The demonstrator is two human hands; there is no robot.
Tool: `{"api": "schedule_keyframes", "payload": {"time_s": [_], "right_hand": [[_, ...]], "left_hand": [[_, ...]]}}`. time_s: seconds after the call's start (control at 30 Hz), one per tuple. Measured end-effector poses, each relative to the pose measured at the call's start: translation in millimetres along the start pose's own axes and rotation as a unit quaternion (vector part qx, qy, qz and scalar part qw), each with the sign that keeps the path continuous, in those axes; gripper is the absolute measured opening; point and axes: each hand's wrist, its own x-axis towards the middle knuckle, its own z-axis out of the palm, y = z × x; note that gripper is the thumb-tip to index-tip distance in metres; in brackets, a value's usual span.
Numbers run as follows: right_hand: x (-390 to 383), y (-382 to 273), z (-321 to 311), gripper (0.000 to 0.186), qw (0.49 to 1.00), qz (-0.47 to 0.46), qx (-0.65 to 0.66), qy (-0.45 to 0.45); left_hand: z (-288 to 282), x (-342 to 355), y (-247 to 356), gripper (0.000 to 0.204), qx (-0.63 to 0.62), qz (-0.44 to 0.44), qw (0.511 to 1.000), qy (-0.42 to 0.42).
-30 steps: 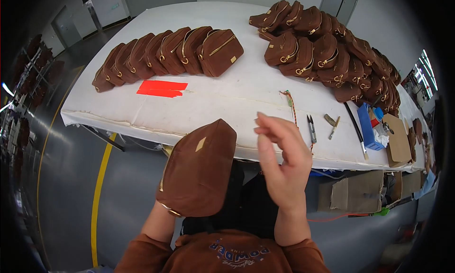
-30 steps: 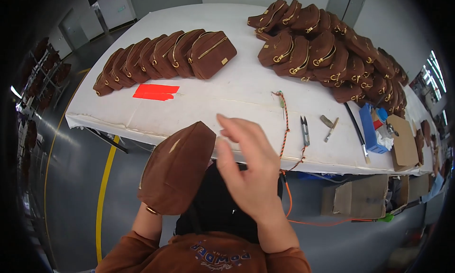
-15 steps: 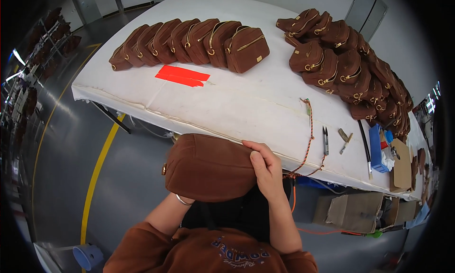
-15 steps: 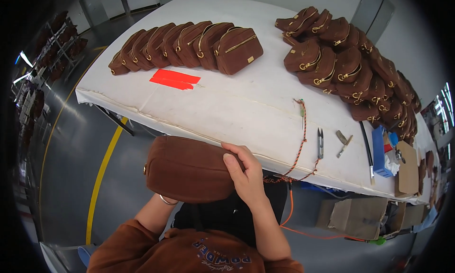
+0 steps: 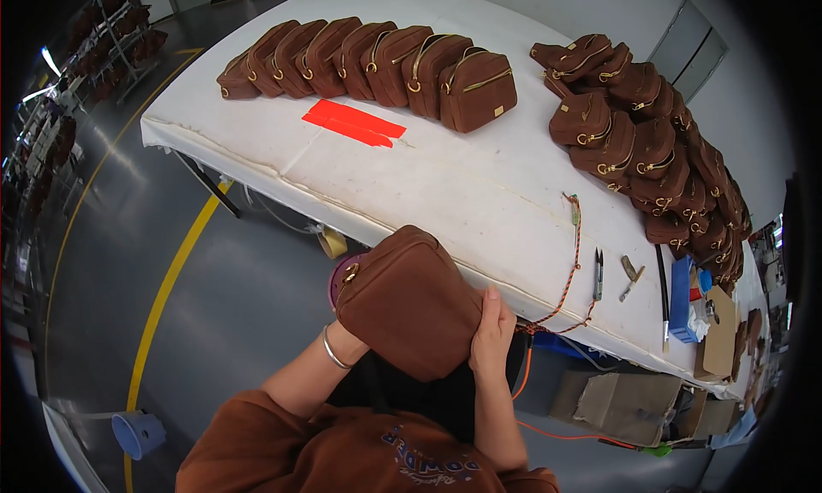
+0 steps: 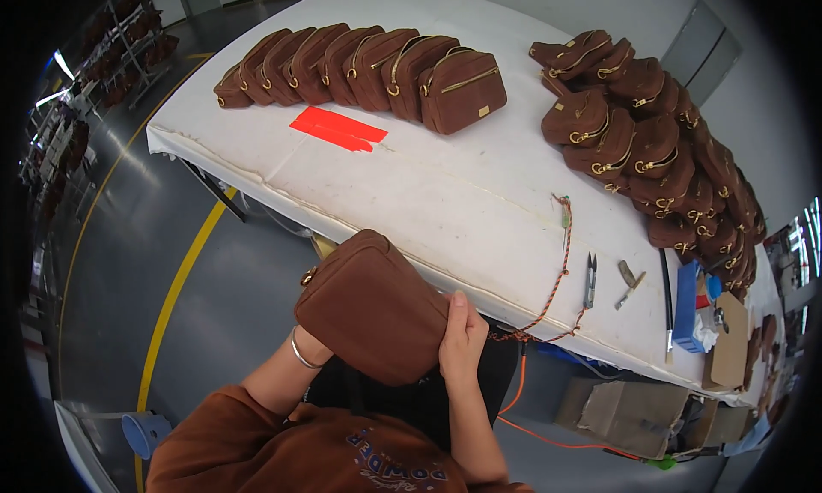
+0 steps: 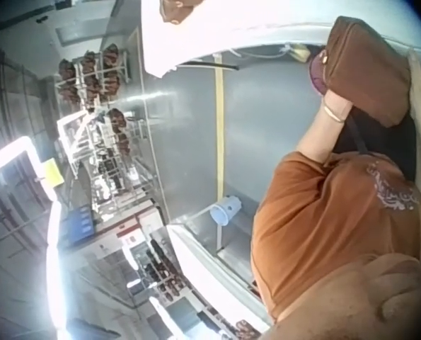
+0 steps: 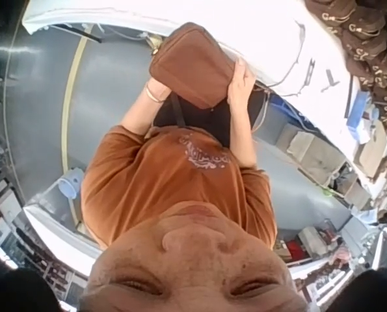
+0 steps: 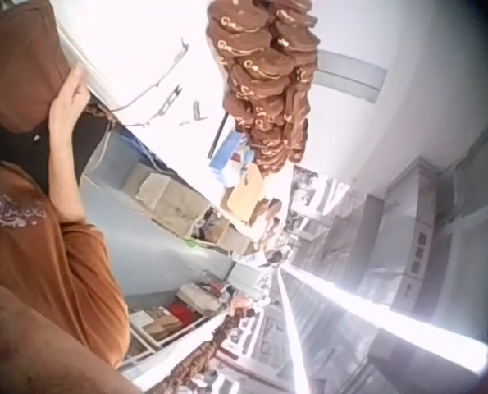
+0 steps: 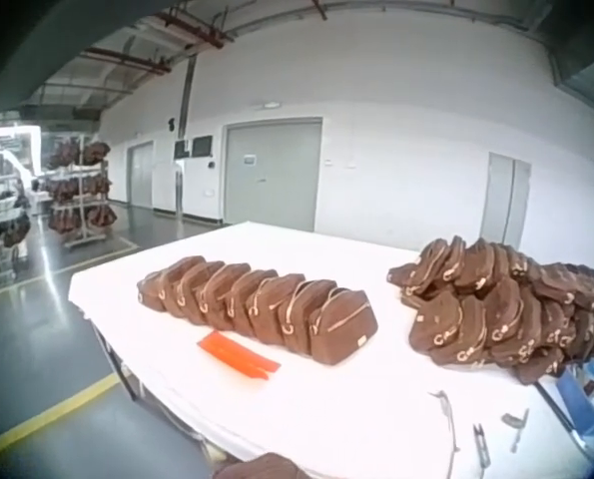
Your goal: Inspecting and finishing leather handbags by trimming threads and marking.
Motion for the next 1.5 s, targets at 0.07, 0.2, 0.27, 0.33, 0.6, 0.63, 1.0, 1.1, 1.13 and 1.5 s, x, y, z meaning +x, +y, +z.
{"api": "schedule_keyframes", "payload": {"time_s": [0.07, 0.2, 0.27, 0.33, 0.6, 0.63, 1.0, 1.1, 1.13, 1.5], "right_hand": [[-6, 3, -2, 0.048, 0.999, 0.026, 0.018, -0.023], [-10, -20, -13, 0.044, 0.991, 0.045, -0.055, -0.112], [-9, -36, -20, 0.038, 0.989, -0.001, -0.089, -0.114], [-6, -53, -27, 0.032, 0.99, -0.013, -0.067, -0.12], [20, -90, -12, 0.033, 0.963, -0.176, 0.045, -0.201], [22, -85, -11, 0.033, 0.962, -0.161, 0.051, -0.215], [24, -83, -17, 0.04, 0.939, -0.239, 0.022, -0.244], [20, -80, -18, 0.043, 0.938, -0.248, -0.021, -0.243], [19, -77, -19, 0.044, 0.941, -0.242, -0.033, -0.233], [4, -58, -16, 0.03, 0.987, -0.131, 0.051, -0.072]], "left_hand": [[-1, 0, -2, 0.046, -0.049, -0.015, 0.999, -0.016], [-7, -5, -1, 0.047, 0.328, 0.066, 0.942, -0.033], [-4, 2, 4, 0.048, 0.433, 0.091, 0.895, -0.056], [13, 16, 21, 0.051, 0.516, 0.096, 0.846, -0.099], [46, 30, 25, 0.052, 0.275, 0.007, 0.957, -0.097], [48, 30, 25, 0.052, 0.112, -0.06, 0.99, -0.061], [39, 30, 10, 0.053, 0.142, -0.071, 0.981, -0.116], [38, 32, 11, 0.052, 0.12, -0.063, 0.982, -0.132], [38, 31, 11, 0.051, 0.098, -0.065, 0.984, -0.133], [35, 25, -14, 0.043, -0.207, -0.156, 0.964, -0.06]]}}
